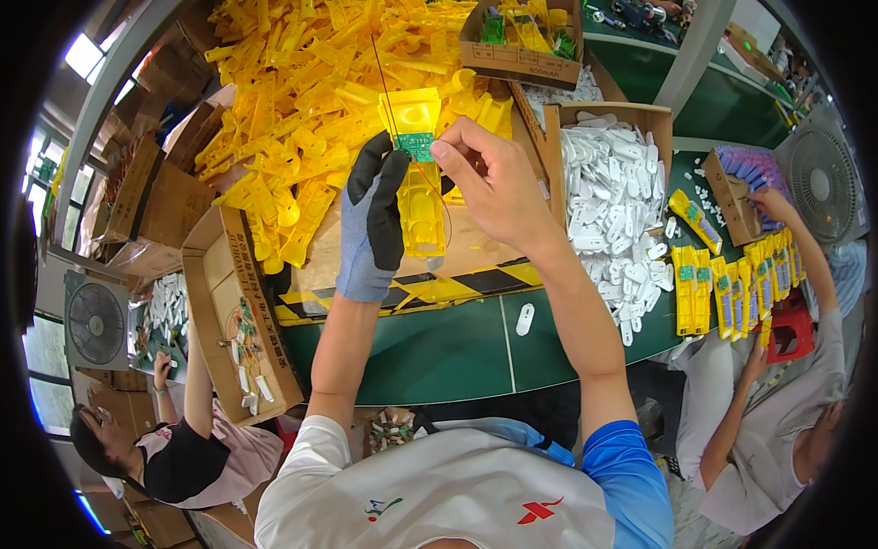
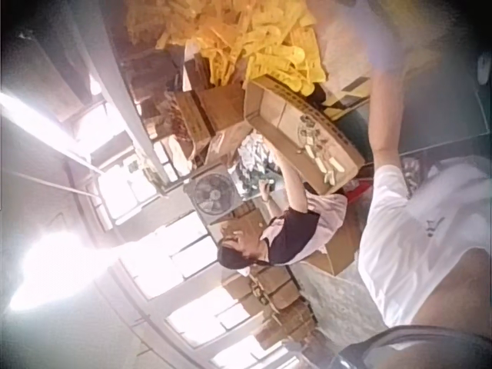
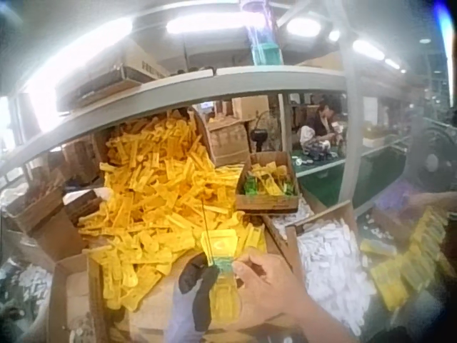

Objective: The person assembles electronic devices by fitting circuit boards, wiring, and small plastic components into plastic casings by hand.

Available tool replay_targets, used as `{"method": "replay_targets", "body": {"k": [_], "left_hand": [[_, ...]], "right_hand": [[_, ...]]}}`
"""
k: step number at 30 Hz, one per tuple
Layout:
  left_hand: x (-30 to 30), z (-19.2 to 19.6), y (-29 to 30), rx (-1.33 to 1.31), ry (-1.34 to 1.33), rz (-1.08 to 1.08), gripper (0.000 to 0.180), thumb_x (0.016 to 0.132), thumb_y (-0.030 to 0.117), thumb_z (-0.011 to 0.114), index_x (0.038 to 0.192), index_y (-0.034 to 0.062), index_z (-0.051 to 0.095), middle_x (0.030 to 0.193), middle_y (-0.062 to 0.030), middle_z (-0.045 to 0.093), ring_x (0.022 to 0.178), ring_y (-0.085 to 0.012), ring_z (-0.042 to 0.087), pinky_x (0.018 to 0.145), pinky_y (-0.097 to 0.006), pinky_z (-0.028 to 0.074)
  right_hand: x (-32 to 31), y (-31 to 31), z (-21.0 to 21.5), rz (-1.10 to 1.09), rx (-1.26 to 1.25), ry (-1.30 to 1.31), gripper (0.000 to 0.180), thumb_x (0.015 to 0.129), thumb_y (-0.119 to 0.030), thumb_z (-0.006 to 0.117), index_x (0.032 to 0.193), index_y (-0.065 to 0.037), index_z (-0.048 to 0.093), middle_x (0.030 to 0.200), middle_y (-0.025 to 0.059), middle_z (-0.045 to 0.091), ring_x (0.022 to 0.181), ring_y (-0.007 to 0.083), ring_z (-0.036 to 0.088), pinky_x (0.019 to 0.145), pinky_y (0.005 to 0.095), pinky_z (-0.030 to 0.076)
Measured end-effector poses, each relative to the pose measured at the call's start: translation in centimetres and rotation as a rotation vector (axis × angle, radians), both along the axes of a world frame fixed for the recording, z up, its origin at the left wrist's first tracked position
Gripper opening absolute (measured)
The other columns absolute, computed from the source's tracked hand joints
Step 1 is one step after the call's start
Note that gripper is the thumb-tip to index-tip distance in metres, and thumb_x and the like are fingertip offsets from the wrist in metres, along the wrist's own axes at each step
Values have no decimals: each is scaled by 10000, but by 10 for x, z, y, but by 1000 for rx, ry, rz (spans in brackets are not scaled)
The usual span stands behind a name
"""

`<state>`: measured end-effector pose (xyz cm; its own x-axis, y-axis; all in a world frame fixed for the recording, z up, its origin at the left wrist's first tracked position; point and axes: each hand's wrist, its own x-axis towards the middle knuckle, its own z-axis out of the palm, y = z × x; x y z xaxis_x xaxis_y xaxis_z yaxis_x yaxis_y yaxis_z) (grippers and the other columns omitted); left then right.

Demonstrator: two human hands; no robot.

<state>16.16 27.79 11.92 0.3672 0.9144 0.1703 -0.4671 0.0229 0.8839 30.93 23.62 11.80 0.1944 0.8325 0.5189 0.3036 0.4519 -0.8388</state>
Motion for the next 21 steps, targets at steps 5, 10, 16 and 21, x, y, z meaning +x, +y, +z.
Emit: {"method": "replay_targets", "body": {"k": [5,10,16,21], "left_hand": [[-2,1,2,47,-30,4,306,969,133,588,1228,-6,501,1089,-115,640,883,-127,633,745,-264,522],[-2,3,-3,-20,94,-74,330,946,95,616,1222,1,462,1036,-106,627,824,-124,625,686,-265,519],[3,-16,2,160,75,106,396,879,-36,638,1242,-33,480,1113,-110,599,1016,-131,578,867,-258,485],[-6,-16,8,242,91,192,310,938,72,628,1211,-9,503,968,-105,642,715,-168,646,630,-306,531]], "right_hand": [[0,0,1,-3,-83,-31,198,981,-195,596,897,-16,586,719,-28,508,649,37,393,579,220,322],[-5,0,-5,-29,-61,-55,207,973,-207,601,890,-18,594,642,-24,513,567,42,379,517,246,310],[-6,-4,-3,-98,-124,-110,221,967,-227,596,896,-18,604,604,10,487,549,67,405,509,273,325],[3,-49,15,-255,-67,-120,291,967,-289,567,868,-18,609,570,68,516,484,186,452,492,320,363]]}}
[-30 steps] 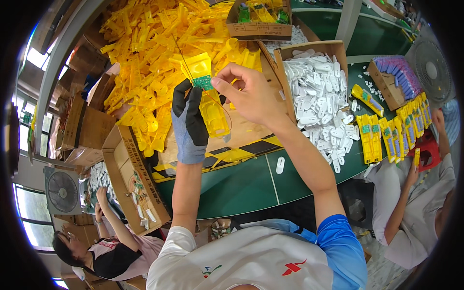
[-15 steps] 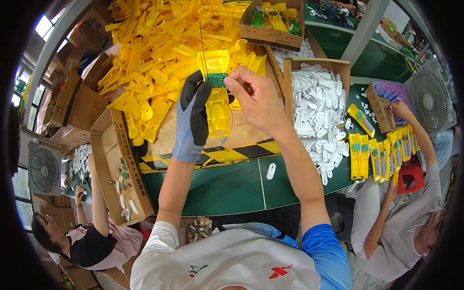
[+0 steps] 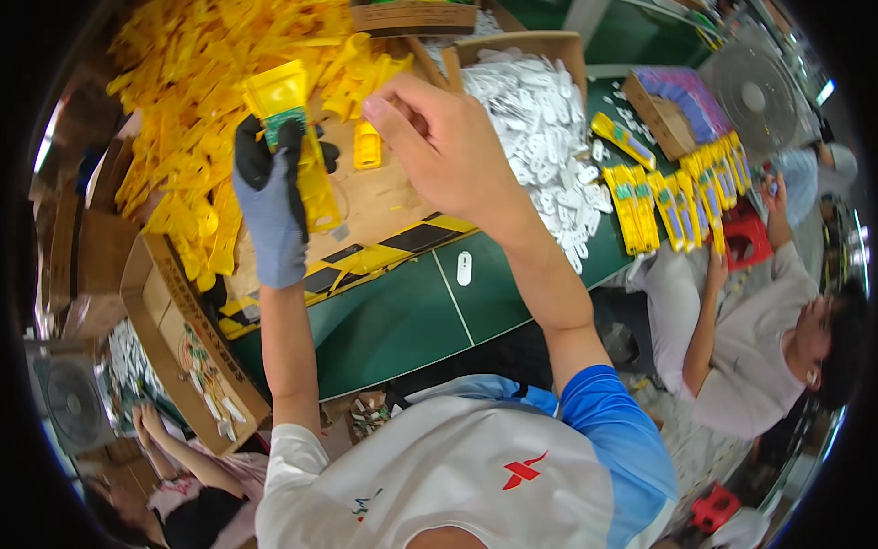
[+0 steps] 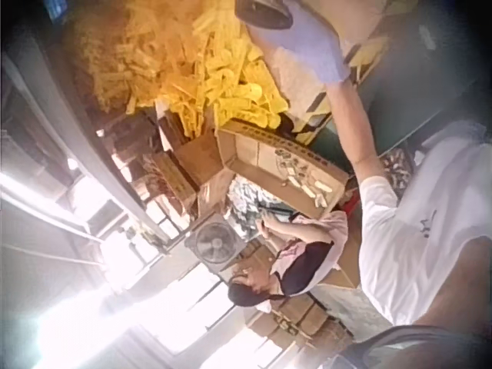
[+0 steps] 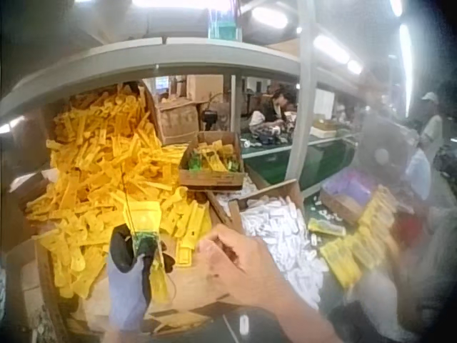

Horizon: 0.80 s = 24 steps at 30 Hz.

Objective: The person assembles electronic devices by fitting circuit boards, wiring, and small plastic components into plastic casings by hand.

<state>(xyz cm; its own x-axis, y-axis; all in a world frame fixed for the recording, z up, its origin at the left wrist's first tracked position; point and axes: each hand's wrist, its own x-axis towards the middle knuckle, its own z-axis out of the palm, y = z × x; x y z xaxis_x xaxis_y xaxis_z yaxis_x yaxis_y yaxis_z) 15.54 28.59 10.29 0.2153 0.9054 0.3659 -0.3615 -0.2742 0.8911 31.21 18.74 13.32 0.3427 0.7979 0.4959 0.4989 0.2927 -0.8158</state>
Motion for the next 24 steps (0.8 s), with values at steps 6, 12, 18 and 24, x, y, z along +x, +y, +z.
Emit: {"method": "replay_targets", "body": {"k": [6,12,18,24], "left_hand": [[-4,22,-2,-103,111,-164,240,983,172,557,1168,19,534,940,-121,668,739,-196,670,663,-309,538],[3,-12,-2,-52,41,-157,377,995,115,431,1322,-24,556,1369,-178,513,1273,-281,501,1075,-380,395],[-13,-10,2,-42,270,-62,568,1006,195,499,1486,-40,306,1496,-219,389,1336,-288,442,1129,-377,325],[6,-15,-16,232,278,-239,615,982,252,555,1461,-53,319,1424,-243,443,1254,-321,495,1044,-400,389]], "right_hand": [[-5,-98,-77,-205,-751,-512,328,854,-395,679,784,-75,667,659,131,657,636,308,671,569,428,521],[-24,-136,-140,-412,-700,-459,191,774,-233,658,778,-47,612,784,168,646,725,374,652,639,469,529],[-44,-107,-145,-318,-386,-303,164,840,-232,640,792,-76,645,770,120,648,753,337,650,633,446,514],[-34,-93,-46,-383,94,46,178,851,-147,653,770,11,658,626,165,590,607,351,570,541,391,420]]}}
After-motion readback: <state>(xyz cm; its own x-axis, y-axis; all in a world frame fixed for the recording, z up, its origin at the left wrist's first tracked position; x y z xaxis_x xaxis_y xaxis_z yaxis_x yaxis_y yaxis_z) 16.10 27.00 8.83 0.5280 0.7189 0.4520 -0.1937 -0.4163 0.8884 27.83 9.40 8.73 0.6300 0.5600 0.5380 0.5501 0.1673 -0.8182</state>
